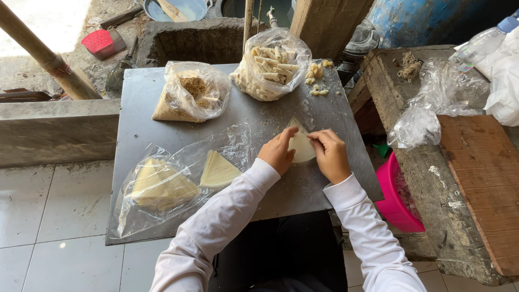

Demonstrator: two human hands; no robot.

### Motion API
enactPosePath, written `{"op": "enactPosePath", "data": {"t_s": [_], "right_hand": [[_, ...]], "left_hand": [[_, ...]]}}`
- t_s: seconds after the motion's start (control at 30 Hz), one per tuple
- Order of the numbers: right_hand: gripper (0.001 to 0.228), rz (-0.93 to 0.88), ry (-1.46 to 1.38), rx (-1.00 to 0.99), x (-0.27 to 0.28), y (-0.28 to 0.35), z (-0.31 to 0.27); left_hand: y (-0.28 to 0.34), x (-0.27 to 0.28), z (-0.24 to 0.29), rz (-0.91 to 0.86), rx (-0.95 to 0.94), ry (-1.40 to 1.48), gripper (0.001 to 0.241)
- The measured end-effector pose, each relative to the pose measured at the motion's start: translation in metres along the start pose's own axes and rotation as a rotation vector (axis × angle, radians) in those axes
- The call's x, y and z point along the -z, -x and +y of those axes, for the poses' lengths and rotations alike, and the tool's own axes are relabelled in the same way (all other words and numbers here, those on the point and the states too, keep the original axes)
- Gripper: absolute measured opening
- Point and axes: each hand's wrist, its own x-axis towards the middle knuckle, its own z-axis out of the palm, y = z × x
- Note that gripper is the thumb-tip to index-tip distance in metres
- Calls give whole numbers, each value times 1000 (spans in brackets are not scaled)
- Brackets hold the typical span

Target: The person folds triangular dough wrappers by hand on a metal table, using a spoon to scoop filling from a plastic bag onto the wrappers before folding them into shapes.

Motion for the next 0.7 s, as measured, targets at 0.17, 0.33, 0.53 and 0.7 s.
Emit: {"op": "enactPosePath", "data": {"t_s": [0.17,0.33,0.53,0.7], "right_hand": [[13,-73,15,-50,-6,5,11],[16,-96,-4,-44,-4,11,15],[18,-86,42,14,3,4,-3],[25,-43,1,186,1,-38,-45]], "left_hand": [[-1,-4,-5,-20,109,-45,62],[-1,-5,-8,-38,105,-37,60],[0,-2,-7,-58,110,-46,59],[-1,-8,-13,-41,179,-64,50]]}}
